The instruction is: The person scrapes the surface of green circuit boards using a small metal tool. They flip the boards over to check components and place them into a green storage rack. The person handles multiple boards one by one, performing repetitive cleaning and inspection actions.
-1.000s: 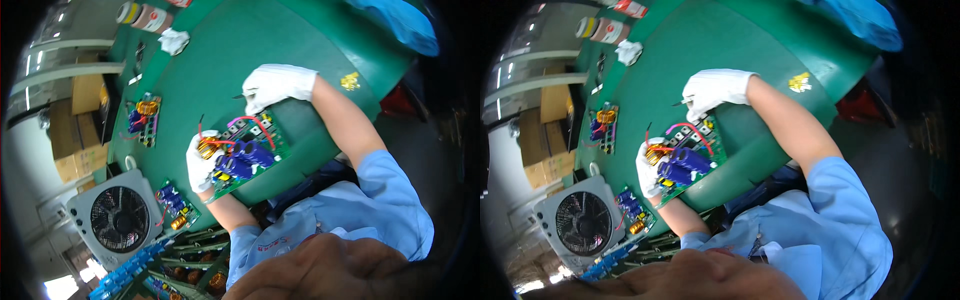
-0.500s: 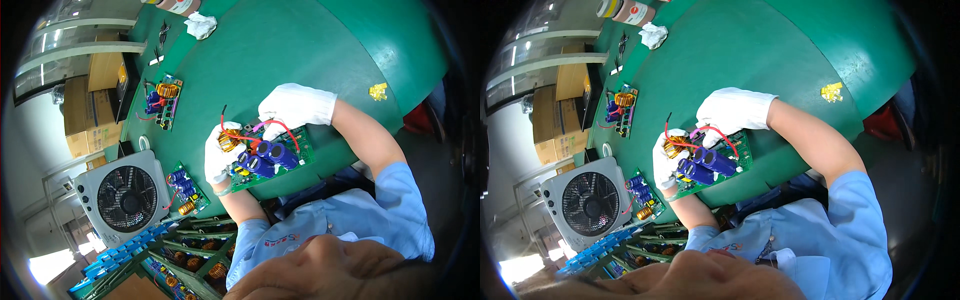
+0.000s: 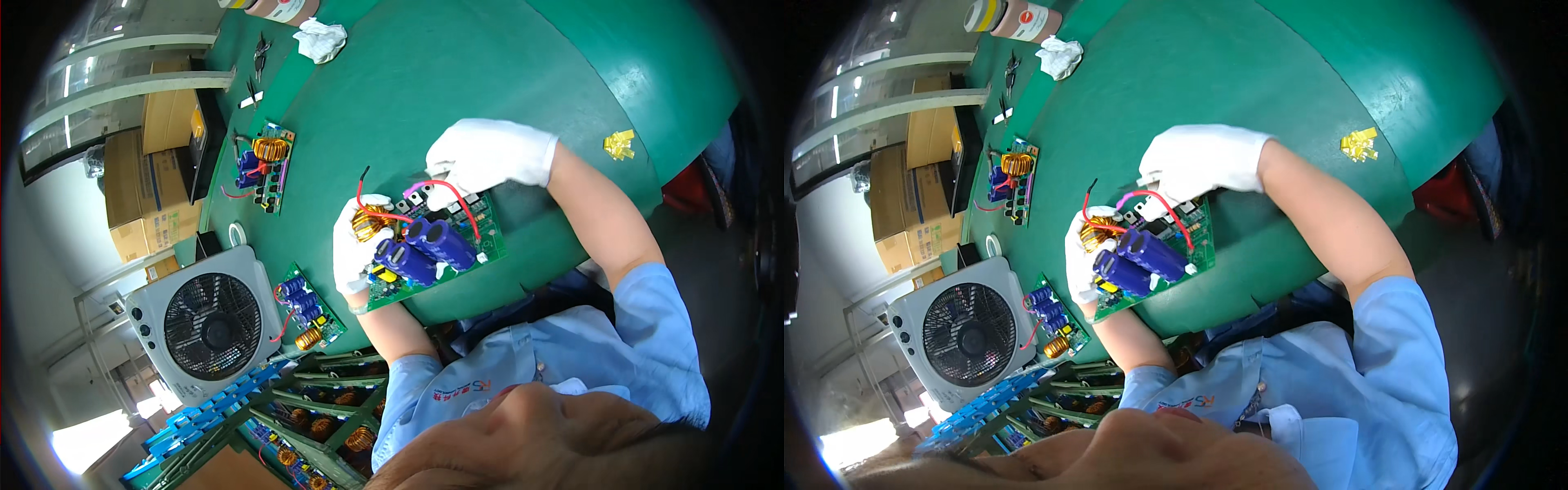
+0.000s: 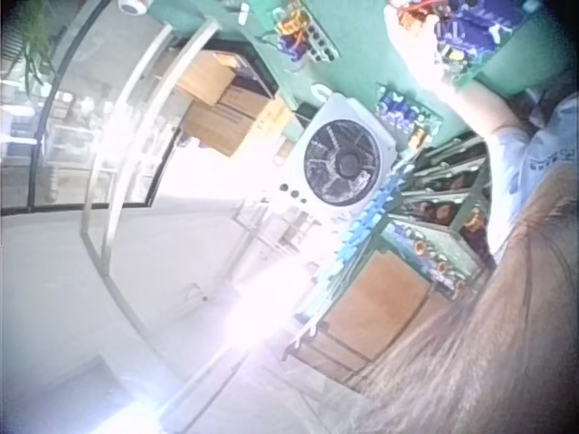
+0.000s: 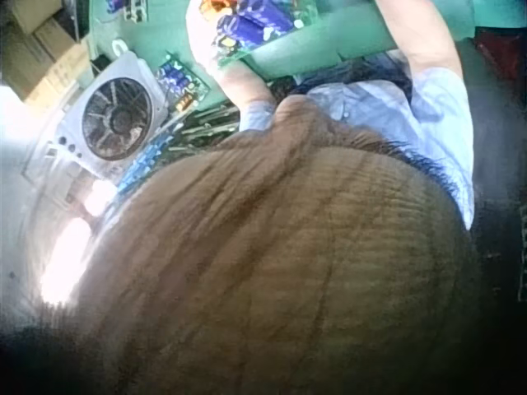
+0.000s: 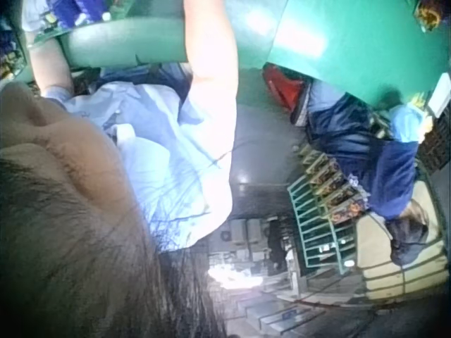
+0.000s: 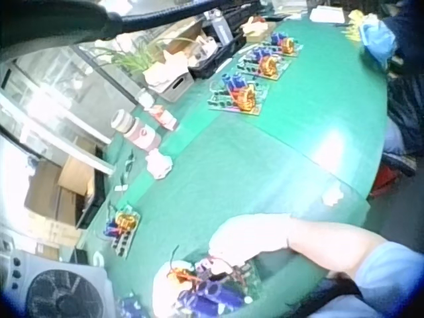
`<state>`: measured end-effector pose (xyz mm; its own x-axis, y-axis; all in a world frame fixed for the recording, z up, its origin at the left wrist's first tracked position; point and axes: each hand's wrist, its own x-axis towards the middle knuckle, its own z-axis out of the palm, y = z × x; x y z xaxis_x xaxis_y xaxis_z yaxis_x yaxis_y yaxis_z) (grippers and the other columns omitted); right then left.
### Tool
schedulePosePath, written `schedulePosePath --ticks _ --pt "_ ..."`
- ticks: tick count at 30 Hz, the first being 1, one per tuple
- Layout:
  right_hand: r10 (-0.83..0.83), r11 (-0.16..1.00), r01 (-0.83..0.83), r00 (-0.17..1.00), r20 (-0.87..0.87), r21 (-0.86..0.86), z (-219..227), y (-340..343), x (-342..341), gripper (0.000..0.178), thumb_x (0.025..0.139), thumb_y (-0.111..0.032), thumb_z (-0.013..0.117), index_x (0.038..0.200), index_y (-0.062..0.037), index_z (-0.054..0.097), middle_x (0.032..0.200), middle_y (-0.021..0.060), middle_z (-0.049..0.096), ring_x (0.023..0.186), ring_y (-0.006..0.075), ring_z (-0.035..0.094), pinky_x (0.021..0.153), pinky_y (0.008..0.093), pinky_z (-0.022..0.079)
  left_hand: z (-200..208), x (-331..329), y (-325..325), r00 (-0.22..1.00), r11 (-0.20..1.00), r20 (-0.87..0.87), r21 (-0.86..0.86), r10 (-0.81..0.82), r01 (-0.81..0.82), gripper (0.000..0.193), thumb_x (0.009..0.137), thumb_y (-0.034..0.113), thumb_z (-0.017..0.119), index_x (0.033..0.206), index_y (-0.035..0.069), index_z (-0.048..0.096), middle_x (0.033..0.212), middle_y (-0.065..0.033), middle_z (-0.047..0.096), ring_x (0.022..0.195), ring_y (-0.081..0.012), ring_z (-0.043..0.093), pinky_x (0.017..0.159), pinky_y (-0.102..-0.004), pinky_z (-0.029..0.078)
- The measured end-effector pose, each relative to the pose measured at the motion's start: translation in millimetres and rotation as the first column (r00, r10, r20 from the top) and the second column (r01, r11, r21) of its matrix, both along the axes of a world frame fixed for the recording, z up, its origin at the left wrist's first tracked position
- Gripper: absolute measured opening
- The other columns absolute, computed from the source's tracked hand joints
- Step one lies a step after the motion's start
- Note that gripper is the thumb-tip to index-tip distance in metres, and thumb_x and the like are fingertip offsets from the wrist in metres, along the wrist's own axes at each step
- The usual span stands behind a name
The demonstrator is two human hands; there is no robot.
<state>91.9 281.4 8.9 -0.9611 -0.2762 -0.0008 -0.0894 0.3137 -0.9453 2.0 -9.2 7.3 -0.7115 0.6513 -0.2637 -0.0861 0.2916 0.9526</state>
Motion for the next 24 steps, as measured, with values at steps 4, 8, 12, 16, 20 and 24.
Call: schedulePosePath --ticks 4,8,12,16,20,24 --pt "0.019 0.968 -0.061 0.986 0.168 0.244 18 13 -1 0.035 0.075 -0.035 0.072 0.081 -0.0007 0.066 0.064 0.0119 0.057 0.057 0.0218 0.050 0.055 0.0363 0.042 0 1 4 0.997 0.999 0.072 0.037 0.037 -0.040 0.052 0.072 0.013 0.082 0.116 -0.002 0.059 0.105 -0.0105 0.066 0.096 -0.0173 0.063 0.087 -0.0306 0.052" --pt "-0.002 0.995 -0.015 0.984 0.177 0.094 4 14 -2 0.042 0.075 -0.040 0.078 0.073 -0.0010 0.062 0.058 0.0094 0.049 0.055 0.0163 0.040 0.051 0.0372 0.035 -2 -1 5 0.997 0.996 0.077 0.082 0.032 -0.038 0.051 0.073 0.013 0.081 0.116 -0.002 0.059 0.104 -0.0103 0.066 0.094 -0.0173 0.063 0.086 -0.0304 0.052" --pt "0.021 0.996 -0.038 0.981 0.191 0.086 2 15 -4 0.044 0.076 -0.043 0.077 0.076 -0.0014 0.064 0.059 0.0084 0.051 0.055 0.0158 0.044 0.051 0.0355 0.037 -4 -1 4 0.998 0.997 0.059 0.070 0.030 -0.034 0.048 0.074 0.012 0.080 0.116 -0.001 0.059 0.104 -0.0100 0.066 0.094 -0.0164 0.063 0.086 -0.0303 0.052" --pt "0.030 0.980 -0.064 0.984 0.177 0.189 5 15 -7 0.036 0.077 -0.038 0.075 0.082 -0.0033 0.068 0.063 0.0076 0.057 0.056 0.0160 0.049 0.053 0.0344 0.040 -4 1 5 0.989 0.993 0.130 0.092 0.065 -0.077 0.047 0.075 0.012 0.079 0.116 -0.001 0.059 0.103 -0.0098 0.066 0.091 -0.0150 0.064 0.084 -0.0292 0.053" --pt "0.043 0.991 -0.057 0.993 0.112 0.123 5 12 -5 0.033 0.079 -0.035 0.073 0.090 -0.0043 0.071 0.067 0.0080 0.062 0.058 0.0168 0.054 0.055 0.0344 0.042 -3 3 7 0.982 0.989 0.159 0.093 0.103 -0.118 0.047 0.076 0.014 0.079 0.116 -0.002 0.059 0.101 -0.0093 0.067 0.087 -0.0138 0.064 0.079 -0.0276 0.054" --pt "0.075 0.996 -0.080 0.988 0.137 0.031 -3 14 -4 0.029 0.081 -0.028 0.072 0.100 -0.0059 0.072 0.072 0.0080 0.066 0.061 0.0173 0.057 0.057 0.0339 0.045 7 5 15 0.968 0.983 0.225 0.117 0.112 -0.141 0.047 0.078 0.017 0.079 0.117 -0.002 0.059 0.101 -0.0091 0.067 0.087 -0.0140 0.065 0.078 -0.0274 0.054"
